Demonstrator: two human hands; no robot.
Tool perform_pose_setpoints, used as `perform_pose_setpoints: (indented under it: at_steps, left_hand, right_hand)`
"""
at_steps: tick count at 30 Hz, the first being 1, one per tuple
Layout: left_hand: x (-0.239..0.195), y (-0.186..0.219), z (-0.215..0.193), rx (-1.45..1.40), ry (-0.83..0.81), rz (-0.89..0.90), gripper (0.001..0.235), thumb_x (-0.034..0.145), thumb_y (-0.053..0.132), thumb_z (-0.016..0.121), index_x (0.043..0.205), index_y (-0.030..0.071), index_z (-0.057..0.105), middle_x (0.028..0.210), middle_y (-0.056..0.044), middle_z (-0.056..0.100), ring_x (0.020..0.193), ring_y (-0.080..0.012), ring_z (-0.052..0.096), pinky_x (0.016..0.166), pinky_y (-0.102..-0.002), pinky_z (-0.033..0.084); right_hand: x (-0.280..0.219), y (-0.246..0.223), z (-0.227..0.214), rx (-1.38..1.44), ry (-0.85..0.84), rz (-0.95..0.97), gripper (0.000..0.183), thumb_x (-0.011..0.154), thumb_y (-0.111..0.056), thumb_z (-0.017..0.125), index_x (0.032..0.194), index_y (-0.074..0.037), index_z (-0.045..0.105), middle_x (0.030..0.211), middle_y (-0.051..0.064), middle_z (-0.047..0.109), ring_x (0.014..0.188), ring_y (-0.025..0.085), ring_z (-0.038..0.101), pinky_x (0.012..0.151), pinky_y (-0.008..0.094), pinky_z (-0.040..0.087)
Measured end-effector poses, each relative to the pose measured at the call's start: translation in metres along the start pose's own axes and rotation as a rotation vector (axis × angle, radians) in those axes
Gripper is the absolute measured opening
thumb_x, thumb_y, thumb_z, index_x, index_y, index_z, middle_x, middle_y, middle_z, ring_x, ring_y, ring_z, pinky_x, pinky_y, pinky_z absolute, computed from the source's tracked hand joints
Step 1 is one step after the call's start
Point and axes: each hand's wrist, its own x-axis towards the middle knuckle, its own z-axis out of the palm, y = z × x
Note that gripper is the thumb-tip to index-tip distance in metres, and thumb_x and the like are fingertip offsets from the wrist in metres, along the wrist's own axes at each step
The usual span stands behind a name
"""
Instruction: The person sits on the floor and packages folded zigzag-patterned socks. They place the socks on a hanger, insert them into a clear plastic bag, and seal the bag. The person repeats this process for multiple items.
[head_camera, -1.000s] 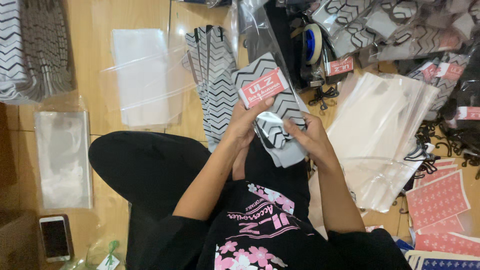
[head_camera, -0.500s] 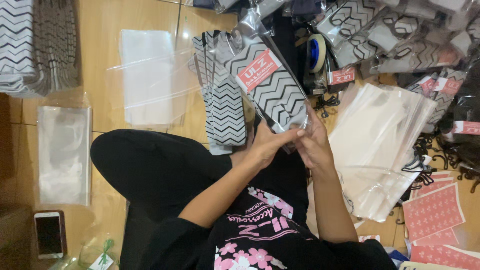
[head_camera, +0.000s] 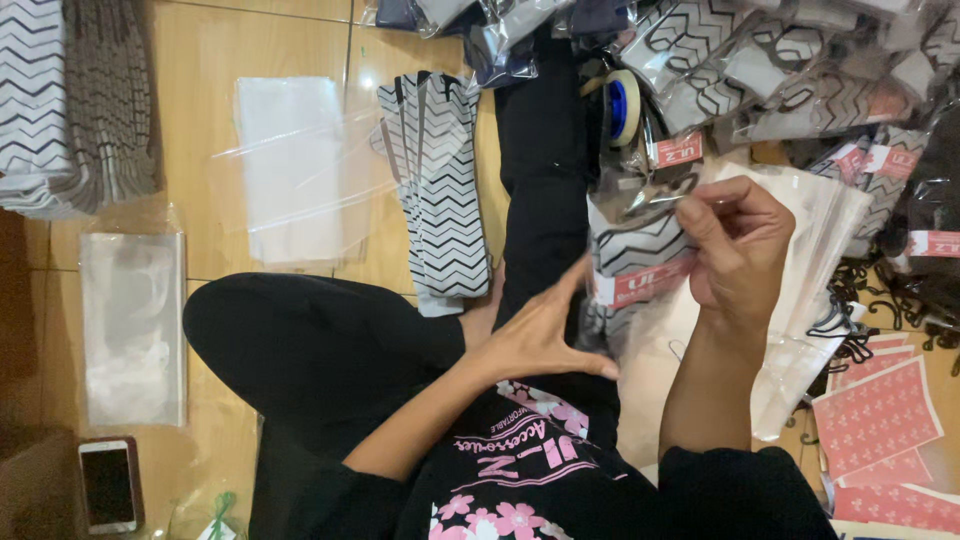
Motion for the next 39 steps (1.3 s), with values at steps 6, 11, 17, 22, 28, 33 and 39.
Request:
perform_pose_setpoints:
  at_steps: [6,11,17,22,28,33,39]
  left_hand:
    - [0.011,0.035,-0.052,-0.024,0.667,0.29,0.029,0.079,0.022,0.091,0.102,0.016,0.074,0.104,0.001,0.072,0.104,-0.021,0.072,0.093,-0.032,0.056]
    - [0.011,0.008,-0.048,-0.345,0.372,0.129,0.023,0.075,0.012,0.09,0.09,0.01,0.073,0.091,-0.004,0.076,0.09,-0.0146,0.073,0.074,-0.024,0.057]
    - [0.003,0.018,-0.059,-0.305,0.45,0.108,0.019,0.073,0.002,0.086,0.091,0.007,0.079,0.125,-0.014,0.072,0.112,-0.0276,0.072,0.076,-0.025,0.062]
    - [0.005,0.014,-0.056,-0.358,0.467,0.112,0.031,0.069,0.009,0.093,0.097,0.007,0.08,0.126,-0.016,0.072,0.112,-0.0285,0.072,0.078,-0.024,0.062]
    - [0.002,0.015,-0.061,-0.346,0.612,0.106,0.017,0.1,0.018,0.067,0.106,0.002,0.067,0.12,-0.016,0.071,0.087,-0.0164,0.072,0.068,-0.025,0.061]
    - [-0.007,-0.038,-0.087,-0.716,1.016,0.044,0.025,0.106,0.036,0.052,0.12,0.016,0.048,0.126,-0.003,0.066,0.071,-0.0025,0.061,0.057,-0.008,0.051]
    - [0.011,-0.035,-0.059,-0.948,1.26,0.063,0.016,0.107,0.03,0.05,0.114,0.017,0.045,0.105,0.007,0.061,0.081,-0.0068,0.067,0.069,-0.012,0.061]
  right_hand:
    - [-0.02,0.006,0.024,-0.085,-0.298,-0.002,0.022,0.076,0.003,0.088,0.095,0.005,0.077,0.075,0.017,0.072,0.074,0.013,0.068,0.068,0.027,0.057]
    - [-0.029,0.0,0.03,-0.015,-0.453,-0.032,0.018,0.072,0.005,0.088,0.084,0.006,0.074,0.072,0.016,0.071,0.071,0.013,0.065,0.067,0.027,0.053]
    - [-0.03,-0.003,0.044,-0.115,-0.404,-0.053,0.013,0.079,0.003,0.086,0.089,0.003,0.077,0.074,0.012,0.075,0.078,0.008,0.065,0.07,0.024,0.054]
    - [-0.031,0.007,0.043,-0.11,-0.363,-0.045,0.012,0.086,0.001,0.082,0.096,0.004,0.076,0.075,0.015,0.074,0.076,0.011,0.067,0.07,0.025,0.054]
    - [-0.025,-0.005,0.049,-0.079,-0.339,-0.059,0.013,0.096,-0.007,0.072,0.105,0.002,0.074,0.089,0.018,0.077,0.09,0.019,0.072,0.084,0.033,0.057]
    - [0.021,0.049,-0.036,-0.308,0.022,-0.233,0.039,0.102,0.015,0.044,0.139,0.009,0.055,0.124,0.023,0.066,0.118,0.025,0.062,0.103,0.035,0.051]
    - [-0.016,0.083,0.011,0.357,-0.291,0.19,0.047,0.065,0.006,0.089,0.107,-0.008,0.074,0.116,0.007,0.075,0.112,0.023,0.071,0.1,0.046,0.059]
